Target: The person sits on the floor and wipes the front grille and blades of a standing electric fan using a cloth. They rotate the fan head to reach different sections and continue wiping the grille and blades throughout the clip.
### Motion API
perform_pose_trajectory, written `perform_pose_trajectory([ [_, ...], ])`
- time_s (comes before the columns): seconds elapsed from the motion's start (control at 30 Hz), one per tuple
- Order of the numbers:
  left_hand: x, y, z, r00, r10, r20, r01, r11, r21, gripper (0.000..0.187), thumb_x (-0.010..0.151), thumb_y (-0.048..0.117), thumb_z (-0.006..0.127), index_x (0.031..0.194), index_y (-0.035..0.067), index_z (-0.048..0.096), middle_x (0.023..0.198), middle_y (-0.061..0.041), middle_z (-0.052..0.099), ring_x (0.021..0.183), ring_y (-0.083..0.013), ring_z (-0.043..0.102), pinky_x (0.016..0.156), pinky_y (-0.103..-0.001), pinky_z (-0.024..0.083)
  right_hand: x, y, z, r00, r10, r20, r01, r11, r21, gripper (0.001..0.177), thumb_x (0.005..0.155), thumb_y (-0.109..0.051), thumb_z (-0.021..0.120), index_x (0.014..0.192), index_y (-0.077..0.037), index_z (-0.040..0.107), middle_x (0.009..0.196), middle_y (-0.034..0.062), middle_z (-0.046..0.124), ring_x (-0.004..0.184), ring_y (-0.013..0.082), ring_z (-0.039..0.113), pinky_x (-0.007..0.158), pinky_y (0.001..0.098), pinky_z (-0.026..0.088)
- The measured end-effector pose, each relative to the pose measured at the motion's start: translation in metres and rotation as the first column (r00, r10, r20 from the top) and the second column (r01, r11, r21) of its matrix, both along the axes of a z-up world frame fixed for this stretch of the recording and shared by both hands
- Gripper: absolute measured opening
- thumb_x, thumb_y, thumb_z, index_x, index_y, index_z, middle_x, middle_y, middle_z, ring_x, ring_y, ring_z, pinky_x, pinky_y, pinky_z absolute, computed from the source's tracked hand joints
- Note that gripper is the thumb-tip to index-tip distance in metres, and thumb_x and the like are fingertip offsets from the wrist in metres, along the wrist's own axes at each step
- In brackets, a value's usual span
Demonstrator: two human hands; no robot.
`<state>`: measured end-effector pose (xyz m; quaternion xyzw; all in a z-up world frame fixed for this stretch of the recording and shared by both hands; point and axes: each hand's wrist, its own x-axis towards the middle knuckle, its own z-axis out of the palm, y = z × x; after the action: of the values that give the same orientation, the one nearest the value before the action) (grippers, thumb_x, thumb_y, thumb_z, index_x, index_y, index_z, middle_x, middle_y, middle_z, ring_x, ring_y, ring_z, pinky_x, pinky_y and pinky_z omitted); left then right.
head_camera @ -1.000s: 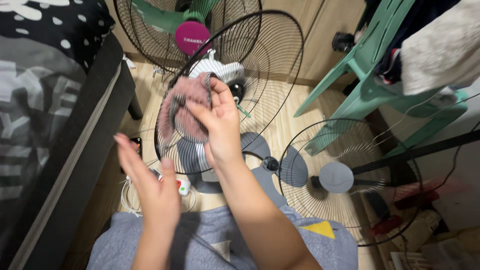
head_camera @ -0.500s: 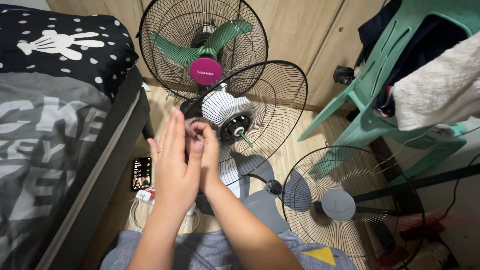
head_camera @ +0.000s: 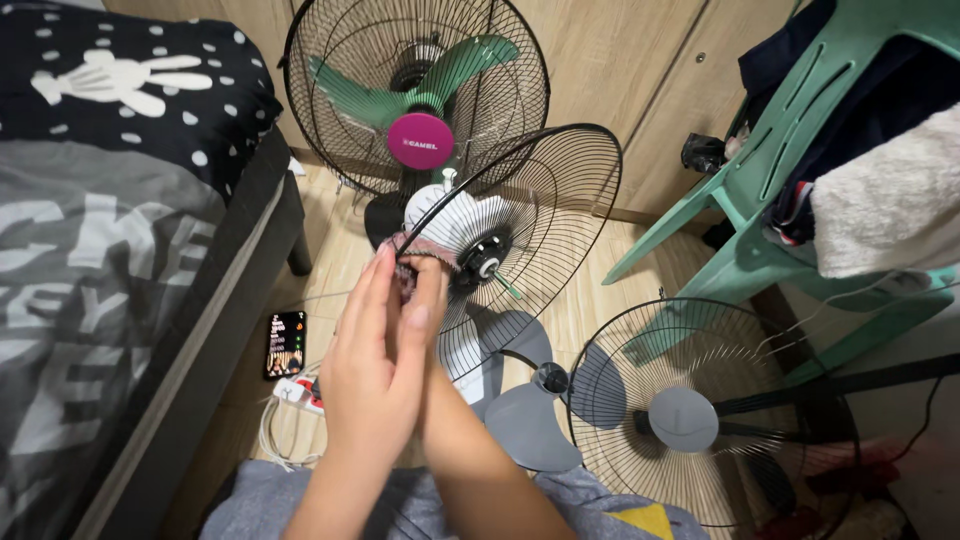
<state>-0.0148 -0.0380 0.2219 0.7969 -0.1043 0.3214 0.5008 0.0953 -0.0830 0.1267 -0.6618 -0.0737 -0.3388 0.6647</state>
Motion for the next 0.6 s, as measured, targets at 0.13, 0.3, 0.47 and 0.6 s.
perform_pose_trajectory([
  [0.13,0.016,0.009,-0.003,0.997,0.063,0.047,-0.063,0.998,0.006,0.043,0.105,0.022,0.056,0.145,0.008,0.058,0.147,-0.012,0.061,0.139,-0.03,0.057,0.117,-0.041,0.043,-0.011,-0.038,0.011,0.971,-0.147,-0.19,0.07,0.929,-0.364,0.027,0.092,-0.001,0.064,0.118,-0.007,0.063,0.113,0.0112,0.06,0.089,0.0193,0.064,0.078,0.0317,0.055],
  [0.3,0.049,0.029,-0.007,0.984,0.045,0.17,-0.067,0.99,0.122,0.038,0.108,0.018,0.051,0.144,0.011,0.057,0.156,-0.011,0.054,0.147,-0.0308,0.047,0.124,-0.052,0.024,-0.025,-0.061,0.049,0.965,0.239,0.11,-0.257,0.946,0.196,0.037,0.092,0.012,0.05,0.124,-0.006,0.053,0.124,0.0066,0.059,0.119,0.0166,0.061,0.097,0.0283,0.054],
  [0.47,0.063,0.023,-0.013,0.985,-0.061,0.163,0.037,0.989,0.143,0.039,0.109,0.018,0.048,0.147,0.012,0.058,0.154,-0.008,0.056,0.149,-0.0302,0.047,0.125,-0.055,0.018,-0.025,-0.037,0.067,0.956,0.175,0.235,-0.207,0.971,0.121,0.028,0.091,0.011,0.057,0.114,-0.003,0.055,0.117,0.0078,0.06,0.111,0.0208,0.061,0.099,0.0323,0.052],
  [0.6,0.059,0.02,-0.02,0.979,-0.069,0.189,0.042,0.989,0.144,0.037,0.109,0.018,0.049,0.144,0.013,0.06,0.148,-0.006,0.061,0.149,-0.0302,0.049,0.127,-0.056,0.016,-0.007,-0.027,0.063,0.924,-0.18,0.338,0.274,0.927,-0.256,0.022,0.085,0.008,0.063,0.104,-0.001,0.057,0.106,0.0137,0.056,0.105,0.0317,0.058,0.095,0.0385,0.048],
])
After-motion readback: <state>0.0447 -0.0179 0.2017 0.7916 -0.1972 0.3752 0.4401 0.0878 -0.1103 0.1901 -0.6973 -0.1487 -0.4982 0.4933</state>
